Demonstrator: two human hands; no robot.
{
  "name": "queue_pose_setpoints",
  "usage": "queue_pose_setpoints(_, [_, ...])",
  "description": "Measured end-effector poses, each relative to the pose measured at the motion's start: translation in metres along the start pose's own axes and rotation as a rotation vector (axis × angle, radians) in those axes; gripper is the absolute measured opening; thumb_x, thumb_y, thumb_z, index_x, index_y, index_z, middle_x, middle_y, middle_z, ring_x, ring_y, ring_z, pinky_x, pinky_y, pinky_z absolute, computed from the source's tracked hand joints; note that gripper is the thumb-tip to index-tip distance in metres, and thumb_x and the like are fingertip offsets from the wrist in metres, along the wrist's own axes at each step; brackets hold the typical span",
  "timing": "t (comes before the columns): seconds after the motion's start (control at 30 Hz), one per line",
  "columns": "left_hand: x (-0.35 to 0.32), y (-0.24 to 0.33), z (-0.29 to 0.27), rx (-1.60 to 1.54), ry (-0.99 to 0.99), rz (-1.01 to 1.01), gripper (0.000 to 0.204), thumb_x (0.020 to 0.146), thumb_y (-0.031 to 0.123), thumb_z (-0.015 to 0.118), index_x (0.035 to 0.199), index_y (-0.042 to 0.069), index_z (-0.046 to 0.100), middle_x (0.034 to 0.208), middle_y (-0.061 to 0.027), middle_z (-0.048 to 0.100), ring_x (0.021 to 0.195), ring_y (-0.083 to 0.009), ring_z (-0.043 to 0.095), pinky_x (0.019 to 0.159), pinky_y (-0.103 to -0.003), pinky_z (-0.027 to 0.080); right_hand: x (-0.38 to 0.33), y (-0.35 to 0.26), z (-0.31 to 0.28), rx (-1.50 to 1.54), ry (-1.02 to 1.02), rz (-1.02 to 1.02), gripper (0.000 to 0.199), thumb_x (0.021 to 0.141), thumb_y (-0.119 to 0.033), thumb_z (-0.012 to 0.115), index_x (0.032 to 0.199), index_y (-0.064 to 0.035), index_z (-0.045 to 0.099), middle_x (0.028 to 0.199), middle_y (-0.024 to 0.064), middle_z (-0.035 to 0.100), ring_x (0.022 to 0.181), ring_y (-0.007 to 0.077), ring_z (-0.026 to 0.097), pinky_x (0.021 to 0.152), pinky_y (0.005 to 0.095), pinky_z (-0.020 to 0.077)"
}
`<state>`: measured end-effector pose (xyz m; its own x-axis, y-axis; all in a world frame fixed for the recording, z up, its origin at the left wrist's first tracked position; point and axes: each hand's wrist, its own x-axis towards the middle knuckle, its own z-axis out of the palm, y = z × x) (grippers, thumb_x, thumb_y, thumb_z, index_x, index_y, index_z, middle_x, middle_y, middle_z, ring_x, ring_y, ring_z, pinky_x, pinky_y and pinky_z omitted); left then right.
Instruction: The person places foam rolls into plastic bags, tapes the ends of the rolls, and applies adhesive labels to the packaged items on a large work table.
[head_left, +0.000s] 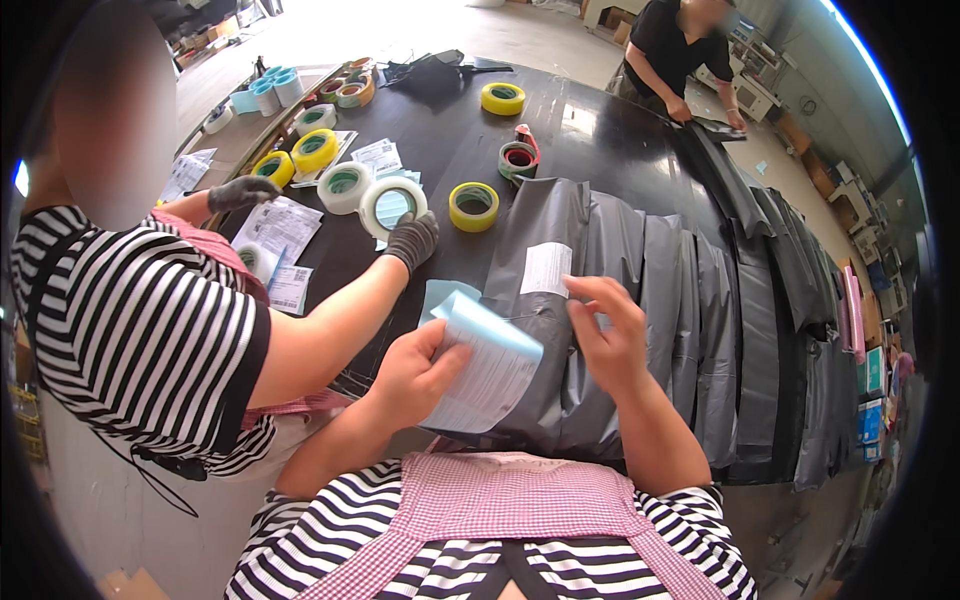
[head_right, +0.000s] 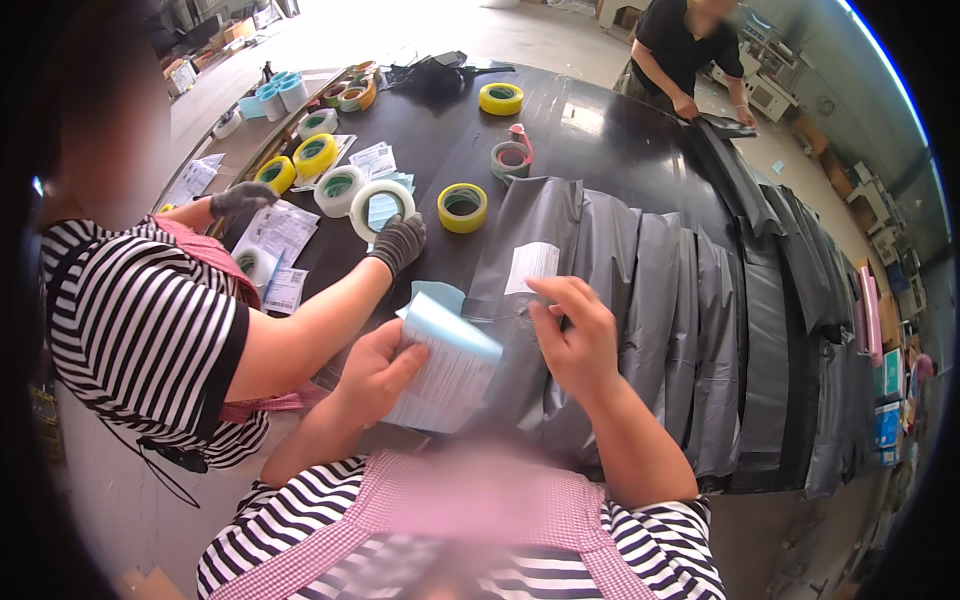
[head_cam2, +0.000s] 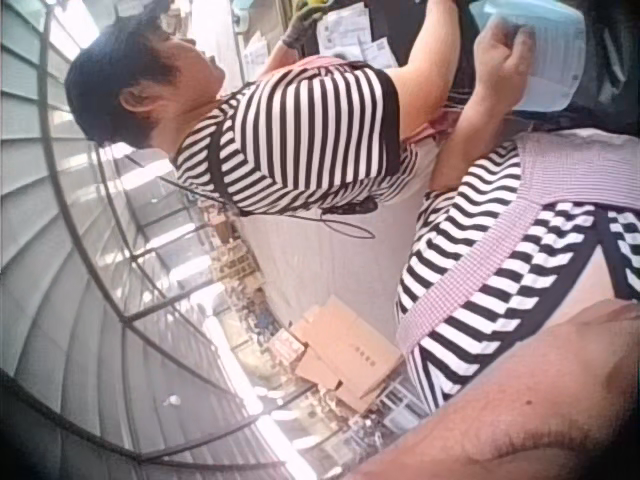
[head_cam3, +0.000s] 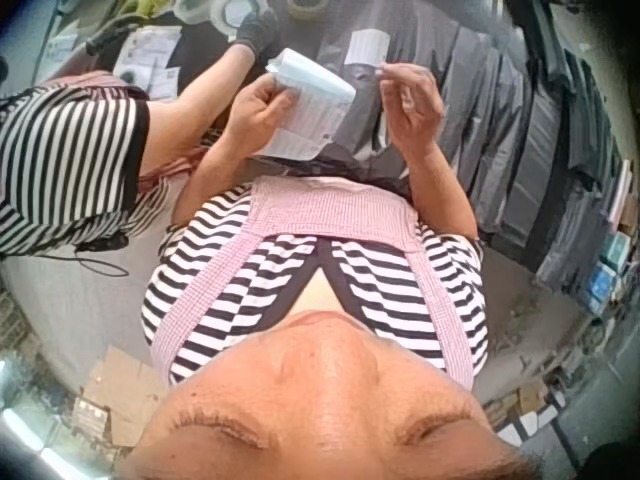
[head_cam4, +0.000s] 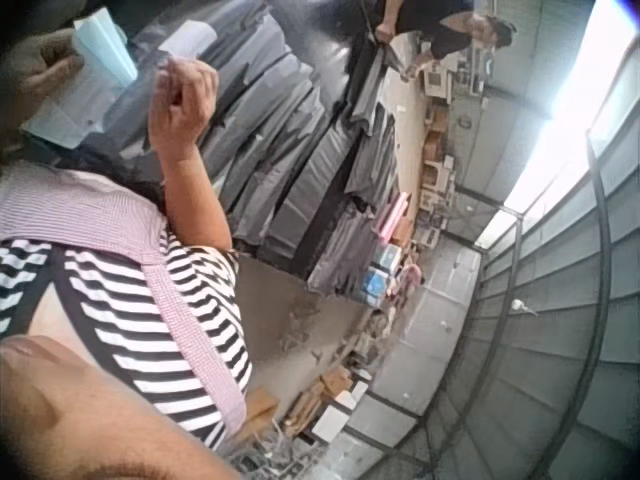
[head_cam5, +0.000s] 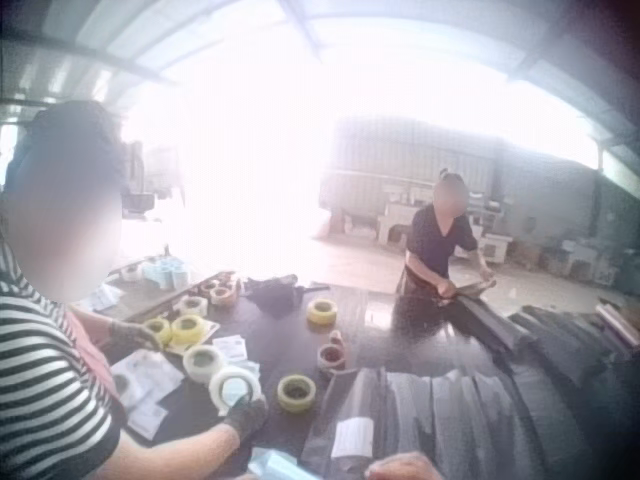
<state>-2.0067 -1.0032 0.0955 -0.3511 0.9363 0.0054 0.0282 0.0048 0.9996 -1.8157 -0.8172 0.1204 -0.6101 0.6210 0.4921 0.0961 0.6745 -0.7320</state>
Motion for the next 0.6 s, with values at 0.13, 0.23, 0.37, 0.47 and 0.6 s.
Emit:
queue_pose_setpoints(0.13, [0.014, 0.007, 0.011, 0.012, 0.012, 0.07, 0.017, 0.097, 0.016, 0.062, 0.102, 0.0, 0.065, 0.083, -0.0038, 0.067, 0.076, -0.0088, 0.058, 0.07, -0.028, 0.048, -0.024, -0.041, 0.001, -0.211, 0.043, -0.633, 0.036, 0.08, -0.014, 0.081, 0.112, -0.0062, 0.067, 0.108, 0.0136, 0.067, 0.098, 0.0289, 0.065, 0.084, 0.0367, 0.0526])
queue_pose_setpoints(0.23, [0.024, 0.01, 0.016, 0.119, -0.033, 0.105, 0.018, 0.097, 0.018, 0.063, 0.099, 0.001, 0.065, 0.08, -0.0056, 0.067, 0.073, -0.0099, 0.058, 0.068, -0.029, 0.048, -0.032, -0.045, 0.018, -0.107, -0.023, -0.322, 0.055, 0.077, -0.011, 0.083, 0.127, -0.0086, 0.06, 0.112, 0.0116, 0.064, 0.101, 0.0256, 0.063, 0.088, 0.0348, 0.0505])
queue_pose_setpoints(0.37, [0.032, 0.01, 0.02, -0.14, -0.136, 0.019, 0.027, 0.091, 0.014, 0.073, 0.11, -0.001, 0.061, 0.097, -0.0057, 0.068, 0.089, -0.0109, 0.063, 0.08, -0.028, 0.051, -0.038, -0.022, 0.027, 0.42, -0.052, 0.237, 0.073, 0.076, 0.002, 0.076, 0.142, -0.0086, 0.046, 0.102, 0.0051, 0.058, 0.099, 0.0178, 0.061, 0.087, 0.0307, 0.0496])
queue_pose_setpoints(0.47, [0.028, -0.009, 0.012, -0.257, -0.252, -0.1, 0.034, 0.087, 0.011, 0.078, 0.113, -0.003, 0.062, 0.103, -0.005, 0.069, 0.093, -0.0106, 0.064, 0.084, -0.026, 0.052, -0.027, -0.011, 0.017, 0.591, 0.081, 0.42, 0.069, 0.08, 0.005, 0.072, 0.142, -0.0063, 0.044, 0.103, 0.0043, 0.059, 0.096, 0.0152, 0.061, 0.084, 0.0298, 0.0512])
queue_pose_setpoints(0.6, [0.016, -0.018, 0.019, -0.176, -0.185, -0.184, 0.023, 0.086, 0.009, 0.078, 0.103, -0.003, 0.068, 0.093, -0.0011, 0.069, 0.085, -0.0081, 0.063, 0.079, -0.024, 0.051, -0.026, -0.005, 0.007, 0.199, 0.122, 0.229, 0.061, 0.081, -0.01, 0.077, 0.137, -0.0103, 0.055, 0.125, 0.0076, 0.062, 0.118, 0.0262, 0.058, 0.106, 0.0407, 0.04])
